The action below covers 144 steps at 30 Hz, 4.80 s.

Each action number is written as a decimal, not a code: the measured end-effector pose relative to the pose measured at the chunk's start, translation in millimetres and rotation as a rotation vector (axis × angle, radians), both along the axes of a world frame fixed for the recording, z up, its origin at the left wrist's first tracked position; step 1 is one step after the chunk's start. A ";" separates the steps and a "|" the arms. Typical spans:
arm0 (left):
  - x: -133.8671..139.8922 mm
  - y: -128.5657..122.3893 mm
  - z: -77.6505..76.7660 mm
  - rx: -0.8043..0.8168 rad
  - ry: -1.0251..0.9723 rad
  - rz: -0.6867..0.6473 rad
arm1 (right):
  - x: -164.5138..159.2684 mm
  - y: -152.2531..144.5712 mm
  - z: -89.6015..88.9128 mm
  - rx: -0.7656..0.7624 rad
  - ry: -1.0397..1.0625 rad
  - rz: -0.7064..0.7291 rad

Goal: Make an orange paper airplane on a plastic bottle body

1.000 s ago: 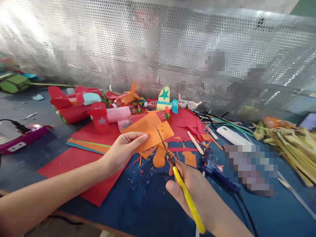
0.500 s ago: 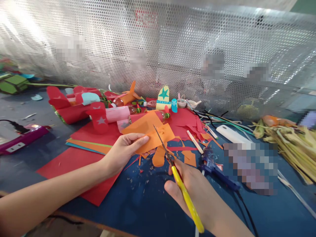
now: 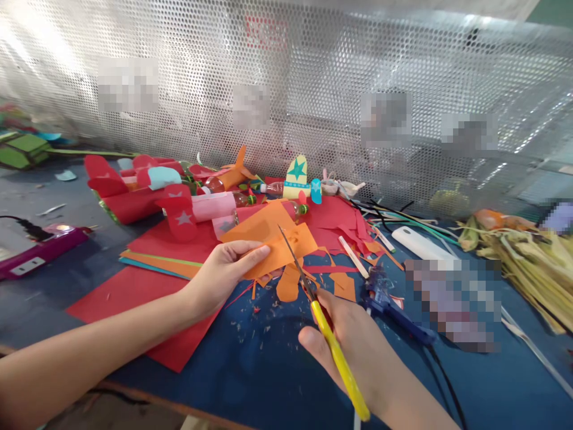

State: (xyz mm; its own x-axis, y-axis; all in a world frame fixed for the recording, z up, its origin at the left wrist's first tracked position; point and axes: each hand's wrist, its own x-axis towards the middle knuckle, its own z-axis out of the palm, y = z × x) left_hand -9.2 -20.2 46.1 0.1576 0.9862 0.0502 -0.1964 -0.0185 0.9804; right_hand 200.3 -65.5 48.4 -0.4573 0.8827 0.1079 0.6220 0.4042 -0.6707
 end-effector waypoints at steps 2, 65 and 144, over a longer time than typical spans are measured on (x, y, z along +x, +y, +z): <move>-0.3 -0.1 0.7 0.002 -0.008 0.002 | -0.4 -0.3 -0.3 0.008 -0.002 -0.009; -5.7 23.2 -19.2 0.524 0.799 -0.287 | 8.3 40.7 -15.1 0.026 0.643 -0.399; -1.3 20.2 -30.4 0.315 0.775 -0.366 | -11.6 18.4 -29.4 0.206 -0.194 -0.071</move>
